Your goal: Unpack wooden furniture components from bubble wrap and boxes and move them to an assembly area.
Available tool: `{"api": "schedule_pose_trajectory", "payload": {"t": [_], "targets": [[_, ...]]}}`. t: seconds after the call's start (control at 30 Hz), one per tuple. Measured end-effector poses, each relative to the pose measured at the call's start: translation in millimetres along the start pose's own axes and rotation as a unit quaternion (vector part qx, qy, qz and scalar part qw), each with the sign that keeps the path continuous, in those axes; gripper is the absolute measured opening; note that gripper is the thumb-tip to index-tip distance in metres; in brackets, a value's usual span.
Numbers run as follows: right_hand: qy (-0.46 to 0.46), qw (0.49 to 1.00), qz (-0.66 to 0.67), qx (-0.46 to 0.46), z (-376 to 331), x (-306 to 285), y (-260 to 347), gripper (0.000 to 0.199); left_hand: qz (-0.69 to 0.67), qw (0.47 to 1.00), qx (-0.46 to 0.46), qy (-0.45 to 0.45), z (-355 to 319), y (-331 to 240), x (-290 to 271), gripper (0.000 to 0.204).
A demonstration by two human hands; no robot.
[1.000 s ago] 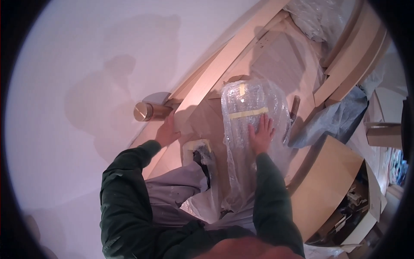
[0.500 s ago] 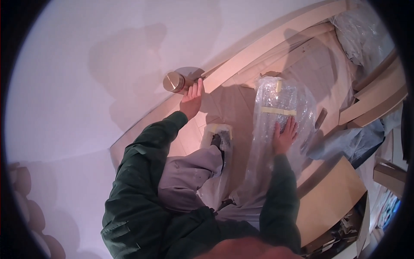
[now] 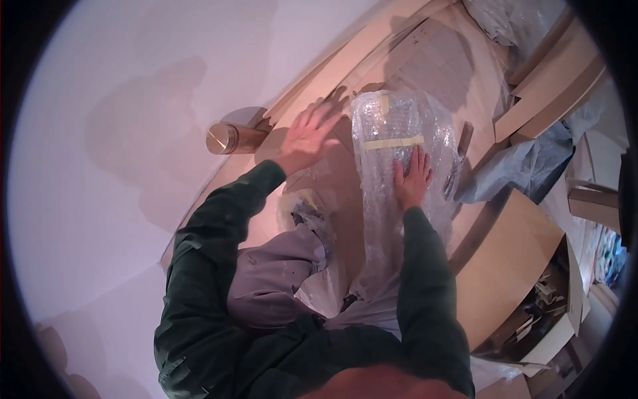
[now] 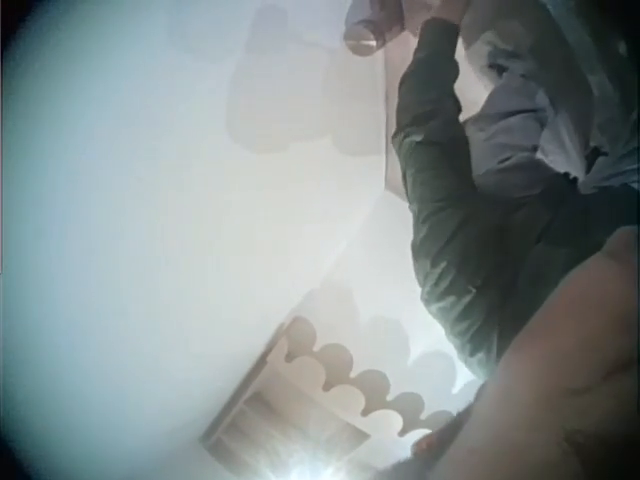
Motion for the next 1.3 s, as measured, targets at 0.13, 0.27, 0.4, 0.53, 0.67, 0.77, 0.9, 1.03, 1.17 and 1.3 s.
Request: {"api": "schedule_pose_trajectory", "payload": {"t": [0.13,0.27,0.4,0.53,0.67,0.77,0.9,1.03,1.17,1.3], "targets": [[0.001,1.0,-0.006,-0.003,1,0,-1,0.073,-0.14,0.98,-0.129,0.055,63,-22,26,0.065],[0.01,1.0,-0.005,0.007,-1,-1,-5,0.073,-0.144,0.944,-0.264,0.137,98,-16,58,0.055],[0.014,1.0,-0.002,0.01,2,1,-2,0.072,-0.236,0.965,-0.092,0.068,90,34,116,0.044],[0.008,1.0,-0.004,0.019,3,-2,-2,0.07,-0.56,0.714,-0.411,0.089,73,50,146,0.031],[-0.011,1.0,0.01,0.013,3,-6,0,0.067,-0.707,0.501,-0.5,0.013,56,56,201,0.03],[-0.015,1.0,0.01,0.012,2,-8,0,0.066,-0.658,0.568,-0.494,-0.022,48,53,230,0.031],[-0.022,0.999,0.016,0.031,-4,-8,-4,0.065,-0.303,0.917,-0.254,-0.06,44,73,235,0.032],[0.115,0.993,-0.004,-0.018,-33,-43,-14,0.057,-0.361,0.9,-0.245,-0.014,42,66,236,0.034],[0.275,0.961,0.024,-0.018,-126,-126,-55,0.053,-0.378,0.904,-0.198,0.029,53,70,193,0.033],[0.275,0.944,0.004,0.183,-231,-139,-107,0.056,-0.31,0.939,-0.027,-0.147,58,20,110,0.042]]}}
Point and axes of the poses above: each hand's wrist, its own z-axis towards the middle knuckle, its own x-axis out of the palm, y = z × x, the point moved 5 cm from there along z, towards the middle knuckle, and after that the axes turned 7 degrees about -y, right-handed, at the moved point
